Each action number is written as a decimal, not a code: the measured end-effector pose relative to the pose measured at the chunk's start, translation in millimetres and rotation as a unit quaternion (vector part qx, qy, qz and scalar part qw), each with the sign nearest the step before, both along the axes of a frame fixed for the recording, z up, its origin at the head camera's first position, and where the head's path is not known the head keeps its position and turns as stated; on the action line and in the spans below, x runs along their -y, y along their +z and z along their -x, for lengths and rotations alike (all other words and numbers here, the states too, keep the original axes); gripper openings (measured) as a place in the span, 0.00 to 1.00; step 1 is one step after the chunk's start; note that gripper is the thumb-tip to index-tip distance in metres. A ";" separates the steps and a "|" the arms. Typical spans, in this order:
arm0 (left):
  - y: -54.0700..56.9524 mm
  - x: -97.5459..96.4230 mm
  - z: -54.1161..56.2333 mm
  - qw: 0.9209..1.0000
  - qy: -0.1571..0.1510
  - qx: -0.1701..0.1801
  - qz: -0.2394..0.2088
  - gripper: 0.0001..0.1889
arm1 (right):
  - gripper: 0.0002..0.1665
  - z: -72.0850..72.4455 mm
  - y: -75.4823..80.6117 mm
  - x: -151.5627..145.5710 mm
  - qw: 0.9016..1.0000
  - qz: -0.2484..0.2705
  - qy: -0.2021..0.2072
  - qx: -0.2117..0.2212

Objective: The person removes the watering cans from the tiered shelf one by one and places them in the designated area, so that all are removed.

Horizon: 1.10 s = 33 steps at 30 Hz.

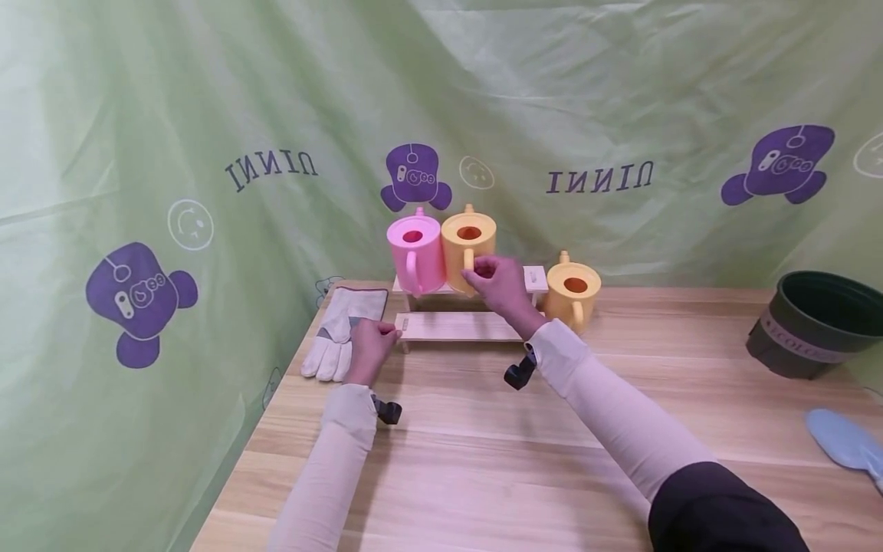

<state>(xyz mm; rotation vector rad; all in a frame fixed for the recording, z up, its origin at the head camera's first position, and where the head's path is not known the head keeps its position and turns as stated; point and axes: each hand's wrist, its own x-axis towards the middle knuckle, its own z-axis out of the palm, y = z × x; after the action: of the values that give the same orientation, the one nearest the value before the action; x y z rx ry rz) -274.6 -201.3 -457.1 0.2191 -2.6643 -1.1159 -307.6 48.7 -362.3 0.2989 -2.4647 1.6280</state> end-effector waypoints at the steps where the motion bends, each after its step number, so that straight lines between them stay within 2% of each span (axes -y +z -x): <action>1: -0.3 0.7 0.3 1.000 -0.001 0.000 0.001 0.07 | 0.15 -0.1 -0.4 0.4 1.000 -0.002 -0.003 -0.006; 5: 0.9 0.2 -0.1 1.000 -0.001 0.006 -0.001 0.07 | 0.16 -1.6 -0.3 -2.3 0.999 -0.008 -0.016 -0.032; 10: 3.8 -1.4 -1.6 1.000 -0.001 0.015 -0.005 0.08 | 0.17 -7.9 8.3 -13.0 0.999 -0.002 -0.014 -0.050; 21: 6.2 -3.2 -6.4 1.000 -0.002 0.006 -0.022 0.09 | 0.18 -20.0 24.0 -54.5 0.998 -0.002 -0.051 -0.046; 30: 7.9 -4.2 -8.0 1.000 -0.005 0.010 -0.015 0.09 | 0.17 -34.5 26.0 -97.3 0.993 -0.033 -0.096 -0.056; 33: 9.2 -4.7 -8.2 1.000 -0.003 0.015 -0.015 0.09 | 0.18 -37.9 26.7 -111.4 0.993 -0.023 -0.104 -0.050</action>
<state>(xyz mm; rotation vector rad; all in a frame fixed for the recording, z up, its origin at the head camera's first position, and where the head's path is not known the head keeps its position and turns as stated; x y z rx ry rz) -266.4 -196.6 -447.9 0.2340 -2.6773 -1.1647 -269.8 160.0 -335.6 0.1216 -2.3721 1.4371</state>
